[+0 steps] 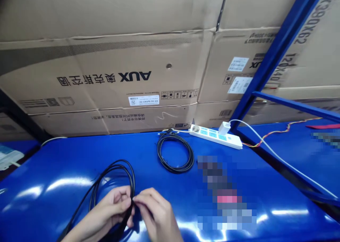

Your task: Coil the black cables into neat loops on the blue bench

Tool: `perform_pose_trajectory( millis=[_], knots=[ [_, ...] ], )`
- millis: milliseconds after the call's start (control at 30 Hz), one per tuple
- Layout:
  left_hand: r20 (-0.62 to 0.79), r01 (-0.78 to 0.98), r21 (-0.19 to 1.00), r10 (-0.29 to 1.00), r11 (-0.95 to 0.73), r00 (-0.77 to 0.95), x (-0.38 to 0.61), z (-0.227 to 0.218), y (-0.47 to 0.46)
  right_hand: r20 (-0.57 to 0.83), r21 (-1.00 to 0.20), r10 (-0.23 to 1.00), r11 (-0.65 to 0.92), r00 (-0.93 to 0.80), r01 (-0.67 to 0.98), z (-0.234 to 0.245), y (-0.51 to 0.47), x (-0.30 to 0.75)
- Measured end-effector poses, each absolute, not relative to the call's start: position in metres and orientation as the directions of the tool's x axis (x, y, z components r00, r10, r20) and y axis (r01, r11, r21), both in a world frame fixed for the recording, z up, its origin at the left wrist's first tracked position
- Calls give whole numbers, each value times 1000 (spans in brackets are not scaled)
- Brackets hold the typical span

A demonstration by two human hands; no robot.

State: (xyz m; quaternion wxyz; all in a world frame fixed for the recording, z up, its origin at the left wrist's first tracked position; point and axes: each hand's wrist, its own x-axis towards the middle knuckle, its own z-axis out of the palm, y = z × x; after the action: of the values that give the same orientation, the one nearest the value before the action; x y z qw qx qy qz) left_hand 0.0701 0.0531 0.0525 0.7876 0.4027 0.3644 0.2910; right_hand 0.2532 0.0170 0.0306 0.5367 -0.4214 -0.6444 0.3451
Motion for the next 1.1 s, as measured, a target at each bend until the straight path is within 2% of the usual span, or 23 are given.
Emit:
perform_pose_trajectory(
  millis=[67, 200, 367, 500, 567, 733, 833, 900, 967, 1033, 1100],
  knots=[
    [-336, -158, 847, 741, 507, 581, 71, 52, 52, 369, -888, 911, 403, -182, 220, 37, 17, 261],
    [-341, -141, 850, 733, 508, 589, 73, 50, 51, 129, -939, 973, 182, -192, 293, 43, 16, 271],
    [-344, -124, 861, 744, 494, 574, 75, 52, 51, 195, -947, 940, 255, -281, 196, 39, 13, 276],
    [-322, -110, 883, 758, 457, 567, 76, 55, 50, -62, -996, 965, -44, -255, 76, 40, 12, 273],
    [-313, -93, 898, 772, 430, 553, 76, 55, 50, -137, -990, 948, -135, -289, 29, 38, 13, 268],
    [-301, -52, 921, 791, 386, 533, 79, 50, 50, -135, -988, 937, -152, -321, -27, 29, 18, 260],
    [-303, -16, 929, 787, 369, 537, 79, 48, 49, -28, -990, 958, 13, -284, 141, 32, 20, 267],
    [-306, 16, 934, 776, 357, 551, 79, 46, 48, 126, -920, 926, 243, -355, 308, 39, 23, 275],
    [-308, 49, 938, 762, 343, 569, 79, 44, 49, 262, -752, 825, 500, -500, 429, 47, 26, 283],
    [-307, 73, 942, 751, 328, 585, 79, 42, 49, 365, -493, 705, 701, -608, 516, 50, 29, 288],
    [-301, 83, 945, 746, 316, 594, 79, 39, 50, 443, -191, 590, 797, -674, 573, 49, 30, 289]
  ],
)
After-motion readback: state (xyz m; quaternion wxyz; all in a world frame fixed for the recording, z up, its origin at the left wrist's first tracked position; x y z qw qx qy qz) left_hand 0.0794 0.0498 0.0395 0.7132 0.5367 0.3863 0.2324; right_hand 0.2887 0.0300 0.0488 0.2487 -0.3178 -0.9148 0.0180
